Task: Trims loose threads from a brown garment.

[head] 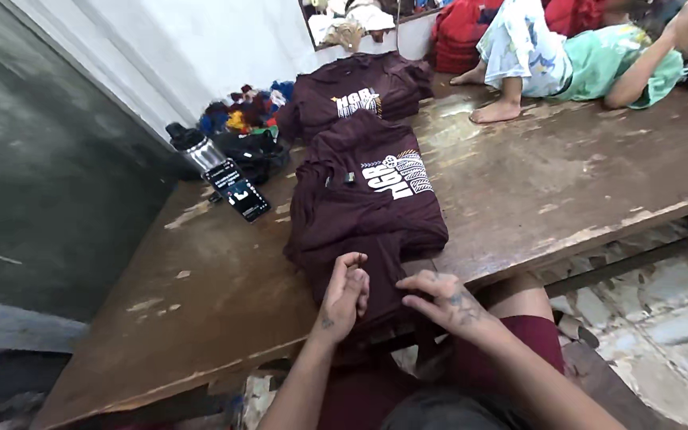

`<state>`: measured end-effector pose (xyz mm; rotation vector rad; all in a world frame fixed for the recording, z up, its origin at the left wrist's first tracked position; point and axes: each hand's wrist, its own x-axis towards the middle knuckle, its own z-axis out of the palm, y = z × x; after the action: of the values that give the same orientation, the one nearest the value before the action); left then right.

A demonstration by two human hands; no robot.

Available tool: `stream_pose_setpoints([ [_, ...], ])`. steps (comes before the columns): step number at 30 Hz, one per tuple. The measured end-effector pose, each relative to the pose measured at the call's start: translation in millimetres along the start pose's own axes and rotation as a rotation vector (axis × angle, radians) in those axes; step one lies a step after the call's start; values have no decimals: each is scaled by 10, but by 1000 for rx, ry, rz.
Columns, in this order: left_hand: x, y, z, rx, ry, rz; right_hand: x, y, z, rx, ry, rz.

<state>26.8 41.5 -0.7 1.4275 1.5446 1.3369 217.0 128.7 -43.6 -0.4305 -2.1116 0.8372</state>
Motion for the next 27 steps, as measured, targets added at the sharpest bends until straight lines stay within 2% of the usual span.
stream_pose_setpoints([
  [4, 64, -114, 95, 2, 5, 12, -57, 285, 170, 8, 57, -111],
  [7, 33, -164, 78, 38, -30, 63, -72, 334, 277, -51, 142, -225],
  [9, 8, -177, 45, 149, -82, 103, -82, 285, 226, 24, 97, -188],
  [12, -50, -149, -44, 363, -198, 189, -189, 257, 2, 206, -63, -111],
  [15, -98, -182, -91, 509, -255, 359, -232, 274, -119, 232, -43, -142],
  [19, -77, -205, -52, 586, -225, 476, -195, 196, -85, 142, 5, -233],
  [27, -79, -274, -17, 560, -179, 494, -243, 205, -107, 94, -25, -271],
])
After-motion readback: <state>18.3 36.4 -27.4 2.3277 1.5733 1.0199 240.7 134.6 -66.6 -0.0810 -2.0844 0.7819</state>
